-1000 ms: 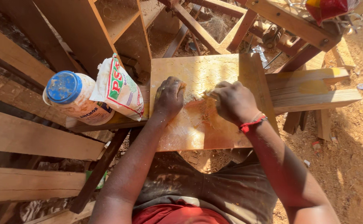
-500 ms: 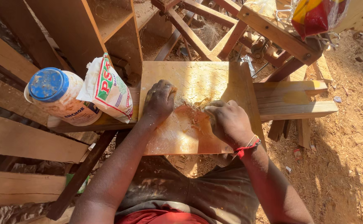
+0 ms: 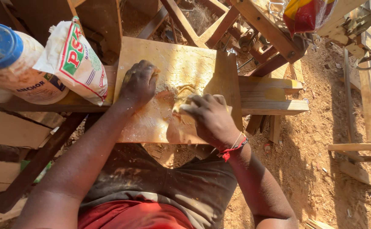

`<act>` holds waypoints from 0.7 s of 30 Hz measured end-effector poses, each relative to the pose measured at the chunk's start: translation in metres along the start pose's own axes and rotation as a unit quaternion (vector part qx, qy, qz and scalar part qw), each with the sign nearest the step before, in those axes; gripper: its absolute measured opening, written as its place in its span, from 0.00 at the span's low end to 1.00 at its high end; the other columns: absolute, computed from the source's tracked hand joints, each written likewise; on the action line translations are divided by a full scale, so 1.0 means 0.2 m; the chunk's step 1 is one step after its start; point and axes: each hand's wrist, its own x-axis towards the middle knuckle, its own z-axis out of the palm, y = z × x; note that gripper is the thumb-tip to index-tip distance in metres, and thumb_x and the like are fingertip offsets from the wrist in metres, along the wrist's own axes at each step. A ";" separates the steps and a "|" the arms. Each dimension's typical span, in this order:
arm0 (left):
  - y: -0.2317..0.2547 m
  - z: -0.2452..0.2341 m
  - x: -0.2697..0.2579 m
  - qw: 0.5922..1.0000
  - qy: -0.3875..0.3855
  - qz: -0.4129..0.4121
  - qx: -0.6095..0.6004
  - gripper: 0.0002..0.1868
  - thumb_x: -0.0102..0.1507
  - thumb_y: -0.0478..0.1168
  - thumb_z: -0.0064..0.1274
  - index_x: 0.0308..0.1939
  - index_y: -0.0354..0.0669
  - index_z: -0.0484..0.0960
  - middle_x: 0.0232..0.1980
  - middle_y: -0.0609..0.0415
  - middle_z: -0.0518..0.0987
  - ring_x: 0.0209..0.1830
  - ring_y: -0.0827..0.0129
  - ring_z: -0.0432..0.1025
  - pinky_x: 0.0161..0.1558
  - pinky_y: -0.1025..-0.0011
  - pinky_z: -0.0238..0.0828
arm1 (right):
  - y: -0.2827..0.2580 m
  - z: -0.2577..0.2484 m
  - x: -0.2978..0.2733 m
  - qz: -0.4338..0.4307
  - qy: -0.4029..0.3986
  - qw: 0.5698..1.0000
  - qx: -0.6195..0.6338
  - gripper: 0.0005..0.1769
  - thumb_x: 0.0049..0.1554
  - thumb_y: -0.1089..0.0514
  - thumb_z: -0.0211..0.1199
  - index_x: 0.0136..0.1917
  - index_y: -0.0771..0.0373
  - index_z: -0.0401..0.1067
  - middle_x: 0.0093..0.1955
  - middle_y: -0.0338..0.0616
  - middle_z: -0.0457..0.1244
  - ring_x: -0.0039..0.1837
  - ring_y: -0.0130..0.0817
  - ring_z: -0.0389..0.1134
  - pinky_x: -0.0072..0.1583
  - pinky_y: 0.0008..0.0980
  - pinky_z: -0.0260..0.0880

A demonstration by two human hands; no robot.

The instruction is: The person mixes a light-colored powder and a liquid together on a square wooden board using a small metal scraper, spreading and combining the materials to create a wood filler paste.

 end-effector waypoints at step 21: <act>-0.10 0.09 -0.03 0.999 0.020 -0.013 -0.025 0.18 0.63 0.36 0.51 0.58 0.38 0.77 0.55 0.39 0.79 0.59 0.44 0.73 0.62 0.51 0.67 | 0.24 0.08 0.05 0.017 0.039 0.998 -0.048 0.18 0.55 0.60 0.60 0.56 0.41 0.78 0.60 0.34 0.65 0.61 0.39 0.64 0.60 0.41 0.63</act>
